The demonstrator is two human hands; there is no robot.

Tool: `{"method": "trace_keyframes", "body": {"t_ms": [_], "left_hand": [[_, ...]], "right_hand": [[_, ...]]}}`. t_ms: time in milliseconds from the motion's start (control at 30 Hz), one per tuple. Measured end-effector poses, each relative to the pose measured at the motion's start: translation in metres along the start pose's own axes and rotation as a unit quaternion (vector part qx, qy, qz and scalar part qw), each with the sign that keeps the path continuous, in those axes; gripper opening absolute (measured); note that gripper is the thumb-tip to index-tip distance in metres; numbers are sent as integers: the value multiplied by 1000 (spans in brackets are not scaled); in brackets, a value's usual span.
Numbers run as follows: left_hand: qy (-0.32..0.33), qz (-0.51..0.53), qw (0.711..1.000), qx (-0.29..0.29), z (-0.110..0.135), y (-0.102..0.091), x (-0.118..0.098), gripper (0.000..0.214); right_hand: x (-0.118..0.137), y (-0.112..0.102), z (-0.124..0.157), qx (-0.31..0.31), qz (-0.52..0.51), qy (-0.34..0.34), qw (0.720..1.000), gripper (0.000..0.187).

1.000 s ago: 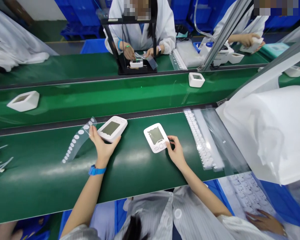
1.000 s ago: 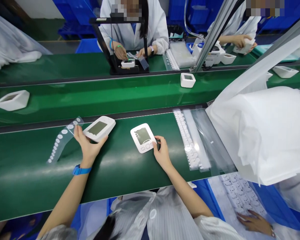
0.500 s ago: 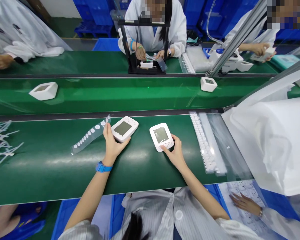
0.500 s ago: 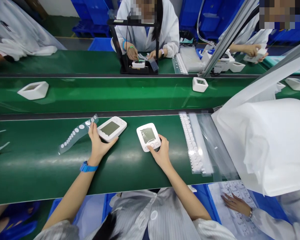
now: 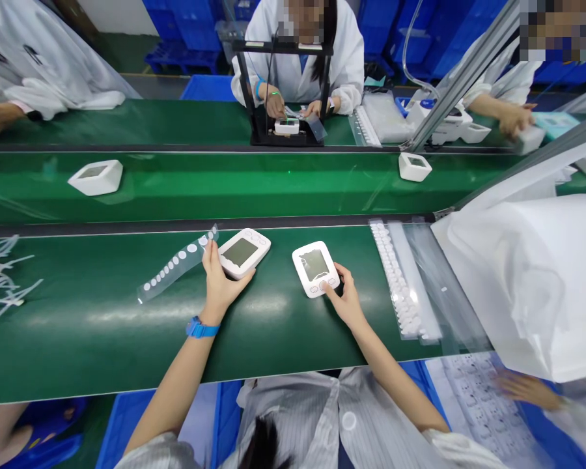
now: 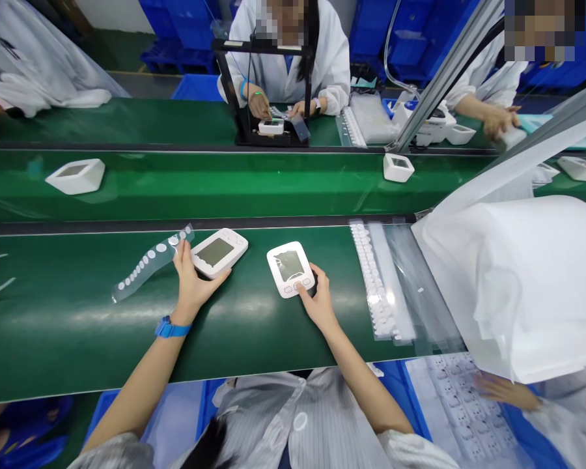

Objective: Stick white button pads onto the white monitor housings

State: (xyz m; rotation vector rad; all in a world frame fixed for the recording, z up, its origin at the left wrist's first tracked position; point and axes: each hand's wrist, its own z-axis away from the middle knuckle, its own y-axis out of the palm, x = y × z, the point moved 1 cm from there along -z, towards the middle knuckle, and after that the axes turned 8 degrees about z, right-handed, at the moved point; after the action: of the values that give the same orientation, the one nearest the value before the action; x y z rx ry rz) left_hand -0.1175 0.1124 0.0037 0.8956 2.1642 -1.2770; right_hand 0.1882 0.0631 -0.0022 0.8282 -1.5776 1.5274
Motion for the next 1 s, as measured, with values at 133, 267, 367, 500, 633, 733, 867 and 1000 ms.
{"method": "trace_keyframes", "body": {"t_ms": [133,267,367,500,633,733,867,1000], "left_hand": [[-4,-4,1000,12,0,0,0,113],[-5,-7,1000,22,-1,0,-1,112],[-9,-5,1000,24,-2,0,-1,111],[-6,7,1000,26,-1,-3,0,109],[35,35,996,78,6,4,-4,107],[75,68,972,211,16,16,-12,101],[118,94,931,333,20,24,-18,107],[48,60,963,260,7,22,-1,105]], "right_hand": [[2,7,8,-30,35,-9,999,66],[10,22,17,-44,173,-52,983,109],[14,21,16,-54,207,-62,975,107],[23,-5,1,-52,199,-104,973,101],[30,-38,-51,-126,249,-186,942,99],[27,-57,-128,-211,259,-194,922,103],[18,-69,-262,-256,270,-180,911,103],[14,-69,-387,-253,311,-123,908,100]]}}
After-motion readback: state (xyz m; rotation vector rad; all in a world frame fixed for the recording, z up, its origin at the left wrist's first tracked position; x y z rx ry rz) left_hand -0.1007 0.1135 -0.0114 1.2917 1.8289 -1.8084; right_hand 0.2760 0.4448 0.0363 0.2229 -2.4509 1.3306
